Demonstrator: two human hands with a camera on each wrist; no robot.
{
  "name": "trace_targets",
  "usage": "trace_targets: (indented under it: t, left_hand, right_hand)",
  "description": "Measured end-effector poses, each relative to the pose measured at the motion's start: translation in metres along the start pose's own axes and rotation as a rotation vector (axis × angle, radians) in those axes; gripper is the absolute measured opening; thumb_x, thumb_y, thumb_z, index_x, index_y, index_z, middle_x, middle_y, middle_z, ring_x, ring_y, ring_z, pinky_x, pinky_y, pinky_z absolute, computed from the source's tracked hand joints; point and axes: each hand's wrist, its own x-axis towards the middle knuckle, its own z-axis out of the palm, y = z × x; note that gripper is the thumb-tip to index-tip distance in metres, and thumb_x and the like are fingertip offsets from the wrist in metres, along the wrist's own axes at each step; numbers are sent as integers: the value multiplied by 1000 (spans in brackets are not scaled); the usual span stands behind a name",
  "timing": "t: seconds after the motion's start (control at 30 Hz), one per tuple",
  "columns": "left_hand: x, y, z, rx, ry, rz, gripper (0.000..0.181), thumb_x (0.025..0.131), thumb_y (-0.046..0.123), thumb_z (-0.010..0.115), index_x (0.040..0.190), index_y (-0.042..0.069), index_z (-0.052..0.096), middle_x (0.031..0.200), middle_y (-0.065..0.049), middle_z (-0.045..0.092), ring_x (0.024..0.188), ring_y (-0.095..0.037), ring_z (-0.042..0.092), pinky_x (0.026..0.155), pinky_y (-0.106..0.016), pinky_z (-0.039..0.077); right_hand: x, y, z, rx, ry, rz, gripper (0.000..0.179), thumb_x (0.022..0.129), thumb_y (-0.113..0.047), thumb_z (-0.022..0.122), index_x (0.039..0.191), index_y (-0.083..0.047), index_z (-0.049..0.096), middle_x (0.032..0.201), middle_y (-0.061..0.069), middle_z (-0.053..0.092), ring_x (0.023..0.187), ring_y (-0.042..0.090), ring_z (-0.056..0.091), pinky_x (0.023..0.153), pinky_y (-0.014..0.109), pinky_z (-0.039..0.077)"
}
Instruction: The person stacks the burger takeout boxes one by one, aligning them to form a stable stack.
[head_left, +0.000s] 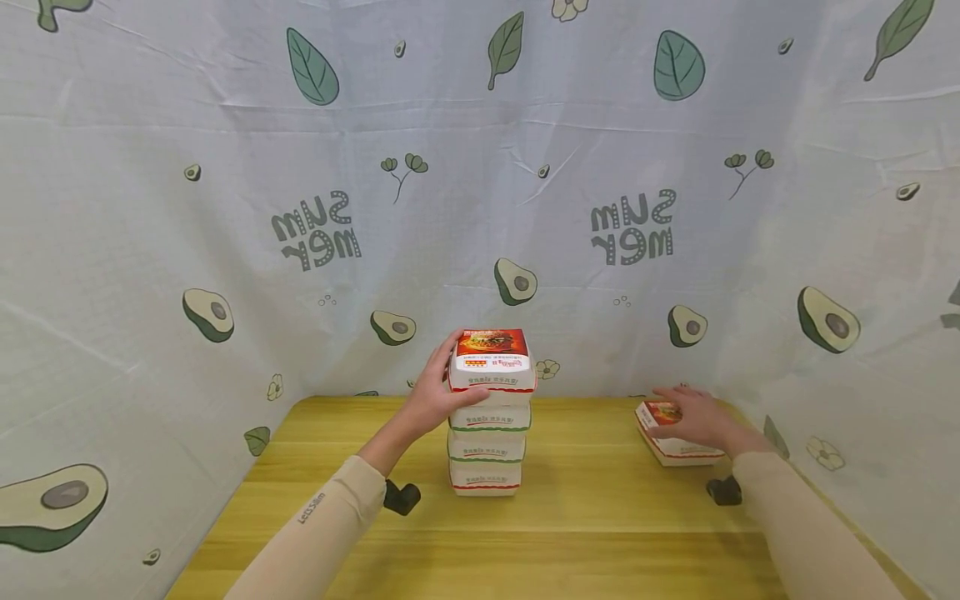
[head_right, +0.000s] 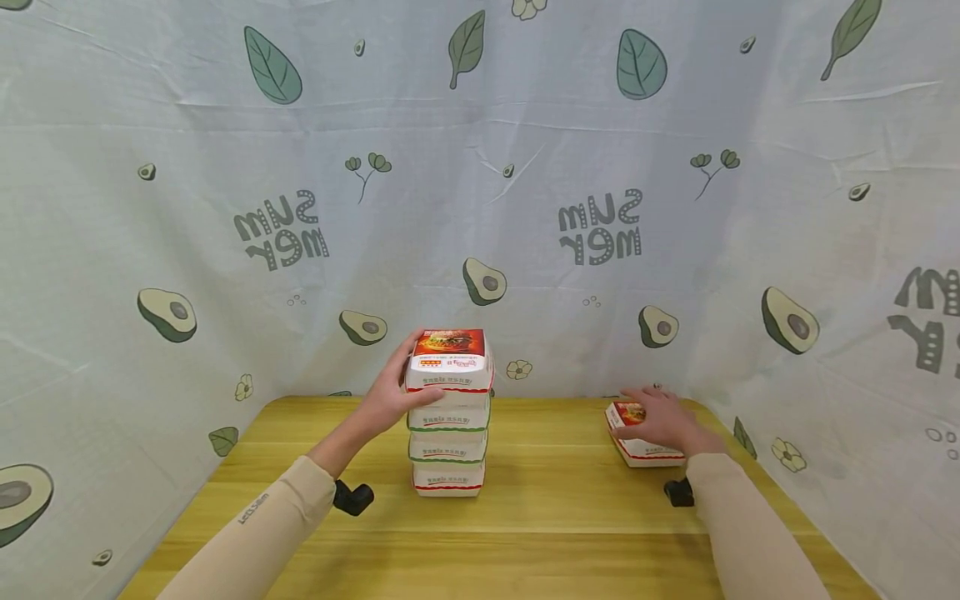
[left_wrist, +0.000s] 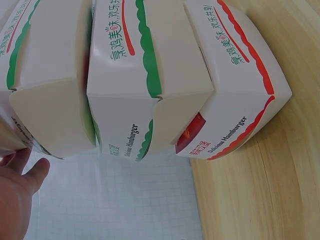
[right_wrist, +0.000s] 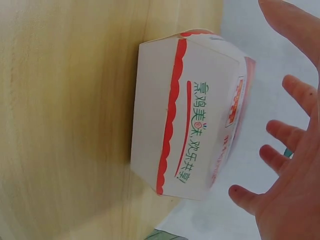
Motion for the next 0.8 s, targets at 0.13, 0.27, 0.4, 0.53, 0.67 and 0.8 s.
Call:
trace_targets:
  t: [0.13, 0.27, 0.4, 0.53, 0.67, 0.8]
  left_hand:
    - [9, -20, 1, 2, 9, 0, 100, 89, 20, 77, 163, 28, 11, 156, -13, 27, 130, -32, 47, 101, -47, 48]
    - [13, -31, 3, -6, 27, 18, 100, 88, 22, 79, 161, 34, 12, 156, -10, 27, 130, -31, 47, 101, -48, 48]
    - [11, -32, 4, -24, 38, 36, 98, 87, 26, 80, 159, 40, 15, 154, -6, 30, 129, -29, 47, 101, -49, 47]
    - [10, -31, 4, -33, 45, 49, 97, 85, 31, 81, 158, 44, 18, 152, -5, 32, 128, -27, 48, 101, -50, 47]
    - [10, -32, 4, -31, 49, 59, 97, 85, 36, 82, 158, 44, 18, 151, -4, 33, 127, -26, 49, 100, -49, 48]
    - [10, -33, 5, -24, 55, 55, 98, 83, 40, 82, 157, 46, 18, 150, -3, 34, 127, -27, 49, 99, -48, 49]
  right_hand:
    - [-1, 2, 2, 3, -9, 7, 85, 82, -51, 78, 142, 2, 49, 144, 41, 41, 131, 62, 35, 98, 76, 34]
    - [-1, 7, 7, 8, -36, 28, 86, 82, -53, 77, 144, -1, 48, 145, 41, 38, 128, 62, 39, 95, 75, 37]
    - [0, 15, 14, 28, -67, 48, 86, 82, -52, 77, 146, -2, 48, 146, 42, 36, 127, 62, 38, 96, 75, 36]
    - [0, 18, 18, 30, -75, 44, 88, 80, -49, 79, 146, -1, 47, 144, 40, 39, 126, 60, 39, 96, 74, 37]
    - [1, 20, 20, 16, -60, 26, 91, 76, -47, 82, 146, -1, 47, 143, 38, 41, 122, 59, 41, 93, 71, 39]
    - [0, 24, 23, -3, -54, 20, 95, 72, -47, 85, 146, -2, 46, 144, 37, 40, 118, 56, 45, 92, 69, 41]
